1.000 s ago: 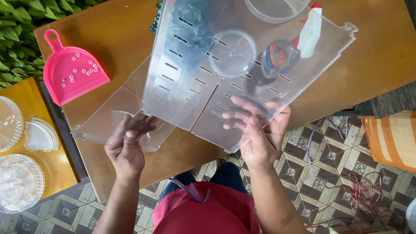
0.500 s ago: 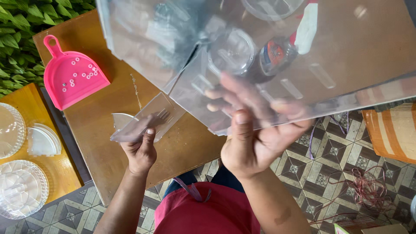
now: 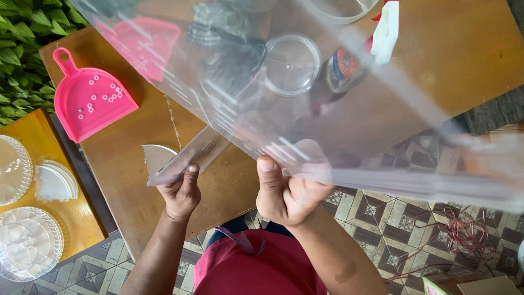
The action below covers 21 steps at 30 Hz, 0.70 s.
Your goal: The person wipes a table with a green cloth, then picks up and assembles clear plastic components including a rectangular tray and a circular divided container. They insert small fasteners into the circular container and attach the rectangular tray to it, adjusting the fit.
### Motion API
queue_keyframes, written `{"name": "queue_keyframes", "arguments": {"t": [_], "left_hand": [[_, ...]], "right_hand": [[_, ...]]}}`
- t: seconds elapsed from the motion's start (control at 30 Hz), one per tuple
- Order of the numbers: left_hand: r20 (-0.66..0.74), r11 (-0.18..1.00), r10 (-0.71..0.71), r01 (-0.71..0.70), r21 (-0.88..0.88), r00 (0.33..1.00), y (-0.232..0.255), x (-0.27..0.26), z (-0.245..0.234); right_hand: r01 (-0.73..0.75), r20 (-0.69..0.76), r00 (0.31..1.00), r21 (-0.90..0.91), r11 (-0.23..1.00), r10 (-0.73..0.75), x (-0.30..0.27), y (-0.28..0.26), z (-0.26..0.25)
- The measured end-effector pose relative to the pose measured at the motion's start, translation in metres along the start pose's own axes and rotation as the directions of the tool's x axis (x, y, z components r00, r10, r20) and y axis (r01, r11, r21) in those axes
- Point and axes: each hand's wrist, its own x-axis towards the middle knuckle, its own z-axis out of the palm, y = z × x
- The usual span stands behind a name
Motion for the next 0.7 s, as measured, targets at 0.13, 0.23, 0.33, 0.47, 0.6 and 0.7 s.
{"name": "queue_keyframes", "arguments": {"t": [0.13,0.23,0.33,0.47,0.6,0.7], "left_hand": [[-0.012,0.991,0.100,-0.098,0.091,0.995,0.004,0.006,0.005],[-0.033,0.981,0.128,-0.122,0.152,0.991,0.007,0.012,0.004],[-0.039,0.979,0.151,-0.144,0.143,0.988,0.006,0.014,0.005],[-0.024,0.980,0.138,-0.133,0.150,0.990,0.005,0.015,0.001],[0.059,0.998,-0.045,0.042,0.048,0.997,0.009,0.012,-0.004],[0.068,0.994,-0.025,0.017,0.110,0.997,0.013,0.011,-0.003]], "right_hand": [[-0.084,0.103,0.991,-0.030,0.996,0.086,-0.020,0.014,0.004],[-0.119,0.166,0.980,0.038,0.992,0.111,-0.026,0.024,0.010],[-0.133,0.245,0.962,0.048,0.990,0.118,-0.026,0.031,0.009],[-0.013,0.240,0.971,0.026,1.000,0.006,-0.023,0.034,0.013],[0.135,0.214,0.962,0.173,0.976,-0.171,-0.023,0.040,0.019],[0.128,0.240,0.959,0.115,0.985,-0.152,-0.025,0.045,0.019]]}}
